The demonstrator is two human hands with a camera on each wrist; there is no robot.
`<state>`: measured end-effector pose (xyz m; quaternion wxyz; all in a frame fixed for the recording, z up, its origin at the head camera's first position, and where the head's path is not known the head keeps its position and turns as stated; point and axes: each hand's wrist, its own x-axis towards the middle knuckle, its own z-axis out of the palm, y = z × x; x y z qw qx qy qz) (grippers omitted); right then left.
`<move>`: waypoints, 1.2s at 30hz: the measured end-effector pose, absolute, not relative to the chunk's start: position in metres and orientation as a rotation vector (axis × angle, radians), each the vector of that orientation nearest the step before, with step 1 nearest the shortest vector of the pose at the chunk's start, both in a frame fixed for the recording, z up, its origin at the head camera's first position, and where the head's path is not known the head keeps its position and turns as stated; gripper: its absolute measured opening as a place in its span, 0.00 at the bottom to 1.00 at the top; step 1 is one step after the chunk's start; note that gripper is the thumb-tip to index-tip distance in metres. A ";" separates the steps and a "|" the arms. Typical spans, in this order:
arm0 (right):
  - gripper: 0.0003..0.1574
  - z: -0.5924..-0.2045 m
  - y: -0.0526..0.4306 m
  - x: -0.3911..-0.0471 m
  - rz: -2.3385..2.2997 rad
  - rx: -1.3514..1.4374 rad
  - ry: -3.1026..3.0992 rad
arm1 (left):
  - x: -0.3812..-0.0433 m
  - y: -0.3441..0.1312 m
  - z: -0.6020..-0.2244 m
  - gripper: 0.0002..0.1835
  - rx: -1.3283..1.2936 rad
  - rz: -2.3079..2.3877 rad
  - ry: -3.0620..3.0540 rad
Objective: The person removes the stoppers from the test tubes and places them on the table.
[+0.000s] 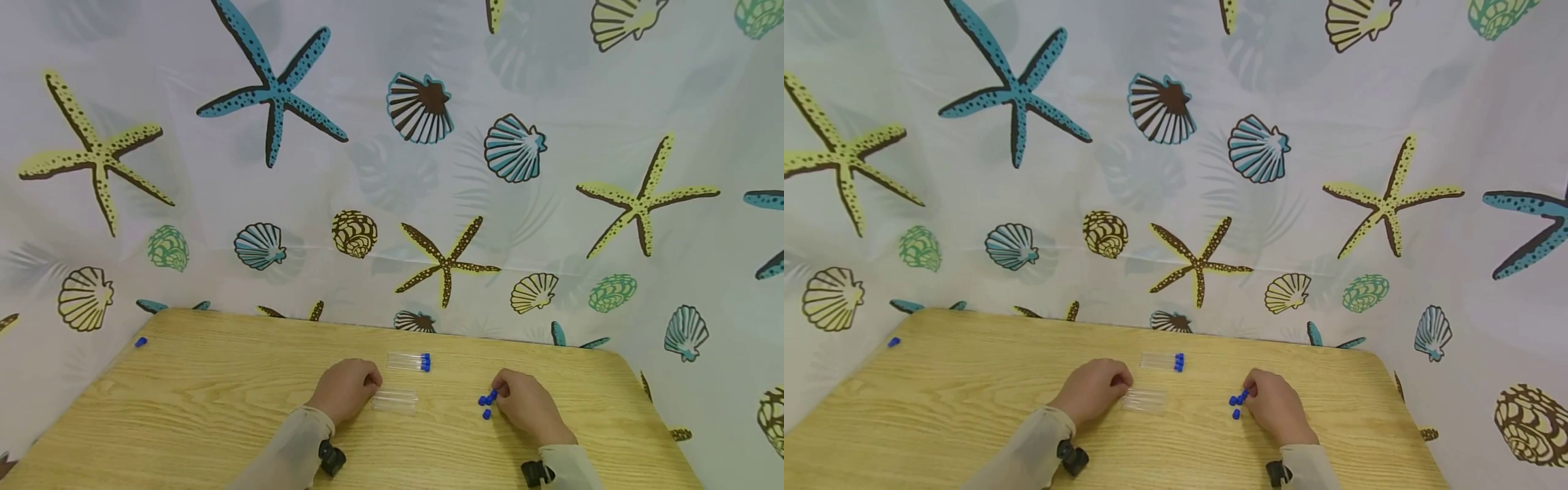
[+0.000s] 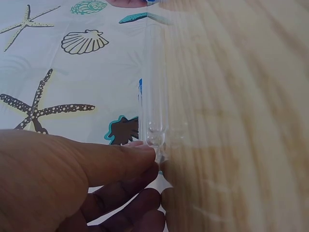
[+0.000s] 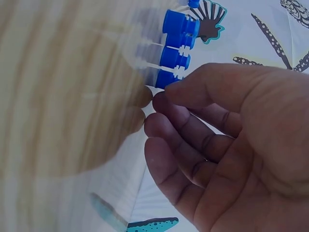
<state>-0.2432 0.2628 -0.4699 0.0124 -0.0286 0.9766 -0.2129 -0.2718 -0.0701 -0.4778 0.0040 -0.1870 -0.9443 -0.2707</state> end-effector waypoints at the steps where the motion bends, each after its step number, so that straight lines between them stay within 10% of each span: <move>1: 0.08 -0.470 0.263 -0.243 -0.664 -0.090 3.042 | -0.272 -0.070 -0.478 0.05 -0.586 -0.850 -2.957; 36: 0.11 -0.467 0.262 -0.243 -0.628 -0.052 3.041 | -0.275 -0.071 -0.483 0.04 -0.579 -0.868 -2.941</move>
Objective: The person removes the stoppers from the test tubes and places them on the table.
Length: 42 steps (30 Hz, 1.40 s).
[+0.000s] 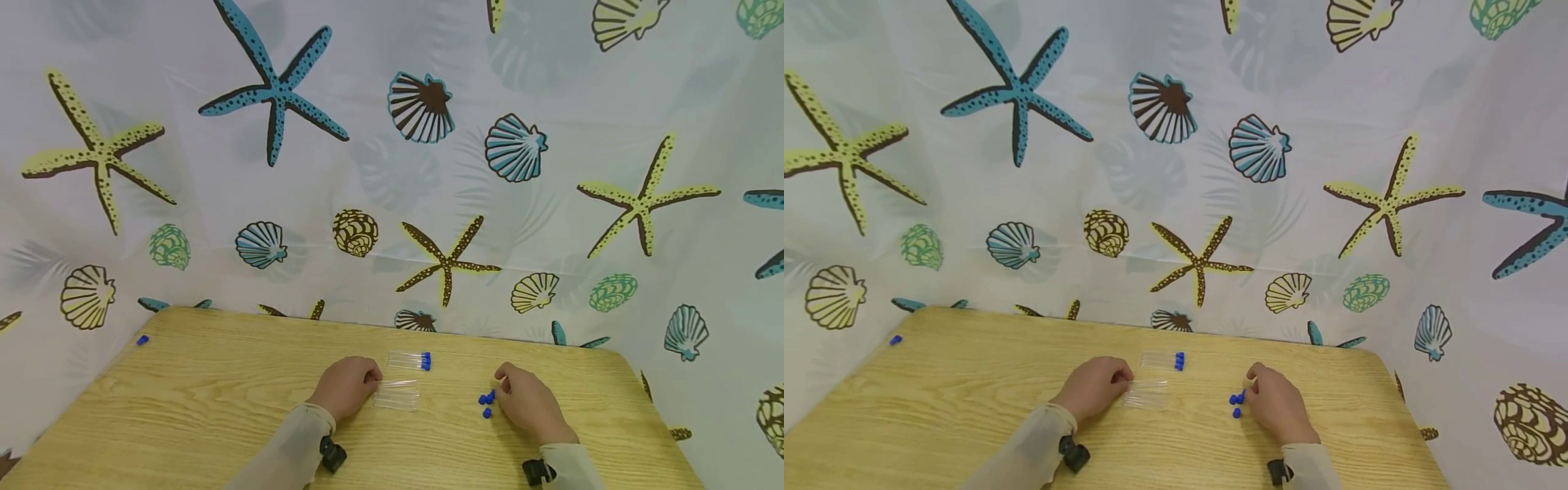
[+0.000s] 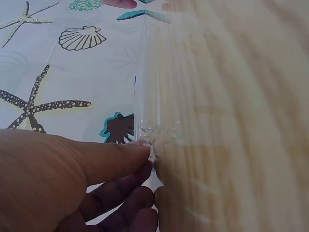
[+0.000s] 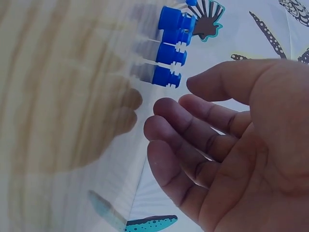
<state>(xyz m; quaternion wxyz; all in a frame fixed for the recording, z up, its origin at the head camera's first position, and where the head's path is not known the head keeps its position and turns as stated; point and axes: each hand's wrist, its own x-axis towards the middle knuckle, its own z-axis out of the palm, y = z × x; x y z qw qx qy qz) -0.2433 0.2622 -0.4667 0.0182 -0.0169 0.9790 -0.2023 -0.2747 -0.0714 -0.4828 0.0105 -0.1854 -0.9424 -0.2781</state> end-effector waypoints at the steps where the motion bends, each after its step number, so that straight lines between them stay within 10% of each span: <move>1: 0.11 -0.467 0.262 -0.243 -0.629 -0.052 3.040 | -0.274 -0.071 -0.482 0.04 -0.579 -0.866 -2.944; 42: 0.08 -0.467 0.264 -0.242 -0.676 -0.077 3.016 | -0.276 -0.074 -0.478 0.05 -0.665 -0.830 -3.003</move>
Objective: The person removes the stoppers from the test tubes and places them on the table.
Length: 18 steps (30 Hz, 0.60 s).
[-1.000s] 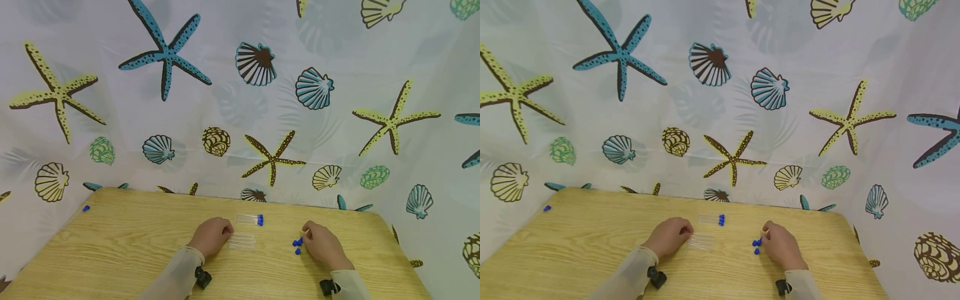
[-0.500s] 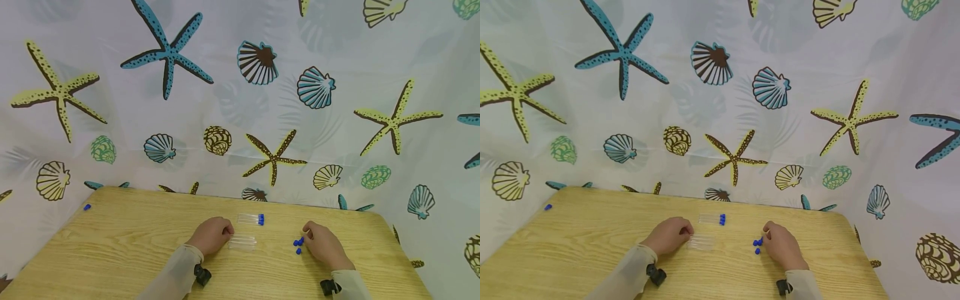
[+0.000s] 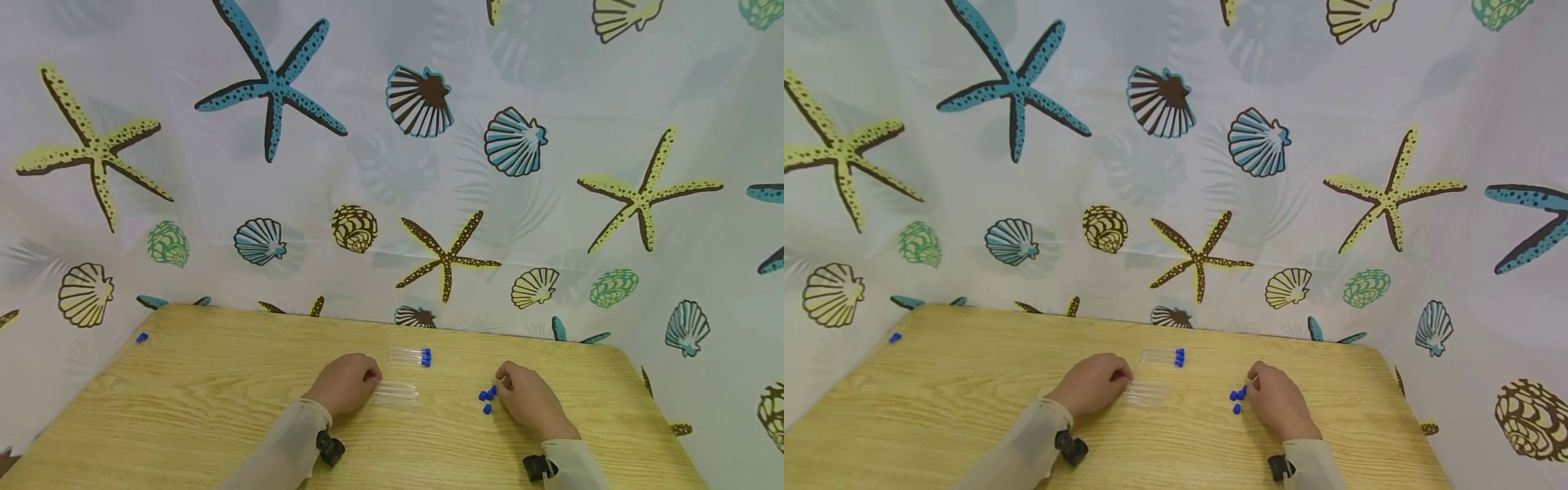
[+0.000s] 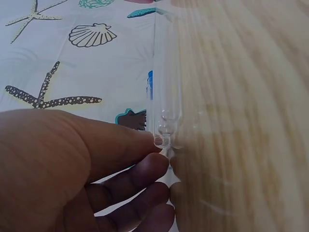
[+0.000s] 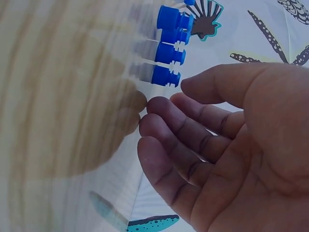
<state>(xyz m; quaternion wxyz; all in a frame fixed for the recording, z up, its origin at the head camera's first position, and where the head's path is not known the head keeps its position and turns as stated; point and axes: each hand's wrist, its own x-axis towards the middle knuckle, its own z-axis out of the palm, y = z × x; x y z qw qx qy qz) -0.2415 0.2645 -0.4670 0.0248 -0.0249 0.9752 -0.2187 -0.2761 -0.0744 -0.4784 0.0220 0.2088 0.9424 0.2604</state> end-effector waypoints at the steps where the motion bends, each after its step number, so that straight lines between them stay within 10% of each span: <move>1: 0.08 -0.467 0.264 -0.242 -0.677 -0.079 3.017 | -0.276 -0.074 -0.478 0.05 0.642 0.809 2.922; 18: 0.08 -0.466 0.265 -0.242 -0.661 -0.054 3.016 | -0.278 -0.077 -0.479 0.07 0.614 0.857 2.916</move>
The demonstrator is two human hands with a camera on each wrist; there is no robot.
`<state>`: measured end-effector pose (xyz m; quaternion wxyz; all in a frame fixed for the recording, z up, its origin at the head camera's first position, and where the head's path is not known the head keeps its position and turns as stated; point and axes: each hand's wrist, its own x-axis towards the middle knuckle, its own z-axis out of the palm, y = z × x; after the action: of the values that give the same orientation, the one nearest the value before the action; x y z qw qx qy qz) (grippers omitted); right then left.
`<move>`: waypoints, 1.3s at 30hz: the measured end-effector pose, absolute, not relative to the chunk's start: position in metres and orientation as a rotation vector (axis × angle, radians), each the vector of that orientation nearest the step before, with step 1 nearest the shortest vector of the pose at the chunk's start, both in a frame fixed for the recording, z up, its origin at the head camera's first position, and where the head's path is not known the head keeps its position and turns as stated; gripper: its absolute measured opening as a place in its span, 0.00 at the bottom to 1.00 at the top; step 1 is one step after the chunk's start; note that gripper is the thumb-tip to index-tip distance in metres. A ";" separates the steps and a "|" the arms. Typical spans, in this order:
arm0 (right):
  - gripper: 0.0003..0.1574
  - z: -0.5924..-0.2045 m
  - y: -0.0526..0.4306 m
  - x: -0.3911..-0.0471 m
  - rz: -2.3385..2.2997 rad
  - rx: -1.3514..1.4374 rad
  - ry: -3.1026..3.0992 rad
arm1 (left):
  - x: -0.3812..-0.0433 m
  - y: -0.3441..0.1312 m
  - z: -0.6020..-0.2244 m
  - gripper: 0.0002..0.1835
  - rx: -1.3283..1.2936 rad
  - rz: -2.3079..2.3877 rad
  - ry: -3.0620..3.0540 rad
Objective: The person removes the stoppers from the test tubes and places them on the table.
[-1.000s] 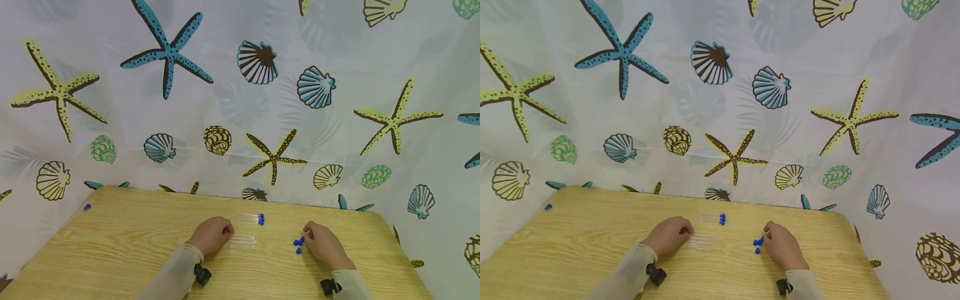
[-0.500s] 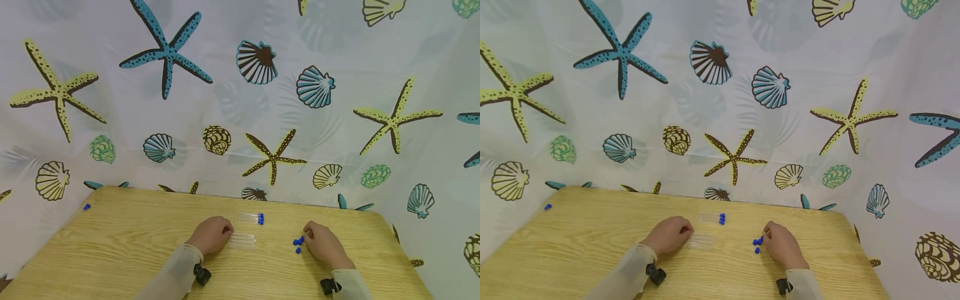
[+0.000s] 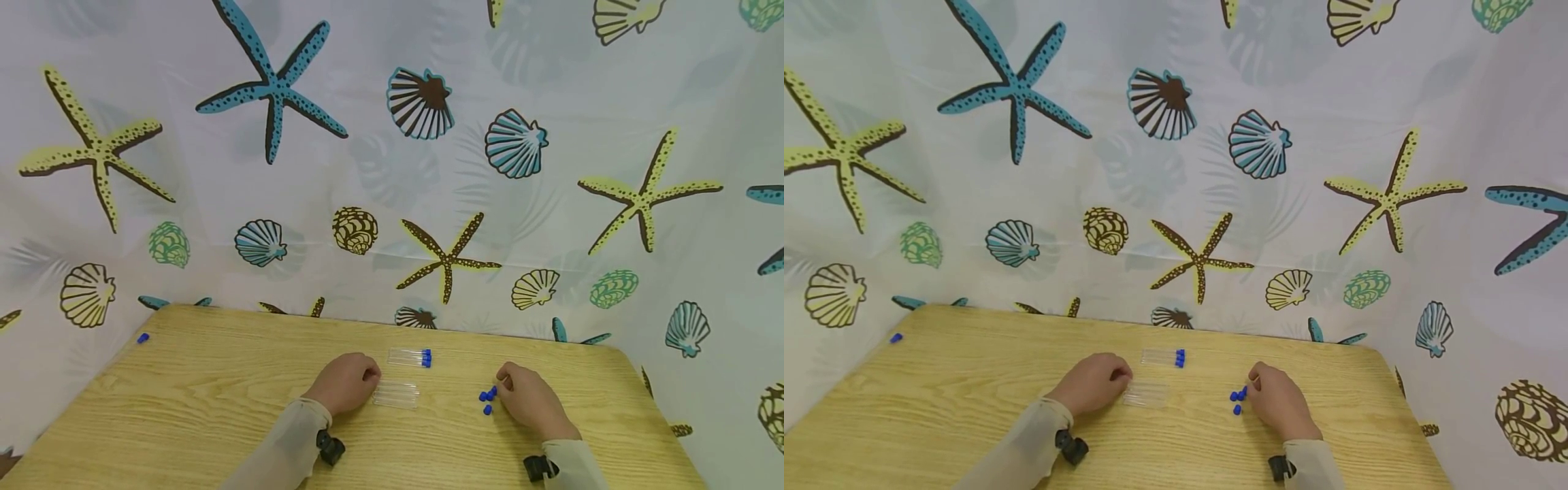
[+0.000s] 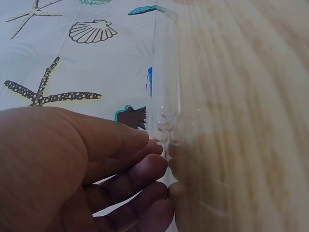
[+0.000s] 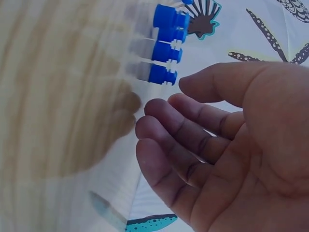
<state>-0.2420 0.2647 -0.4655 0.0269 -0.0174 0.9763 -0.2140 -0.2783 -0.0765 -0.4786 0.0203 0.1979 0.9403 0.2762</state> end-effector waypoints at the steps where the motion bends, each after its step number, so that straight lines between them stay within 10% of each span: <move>1: 0.09 -0.465 0.265 -0.242 -0.660 -0.050 3.018 | -0.279 -0.077 -0.478 0.07 0.606 0.864 2.922; 39: 0.13 -0.446 0.252 -0.237 -0.804 -0.535 3.016 | -0.316 -0.053 -0.478 0.06 0.674 0.799 3.022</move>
<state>-0.2373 0.2520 -0.4462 -0.0124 -0.1691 0.9523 -0.2538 -0.3162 -0.0532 -0.4778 -0.0279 0.2106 0.9447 0.2497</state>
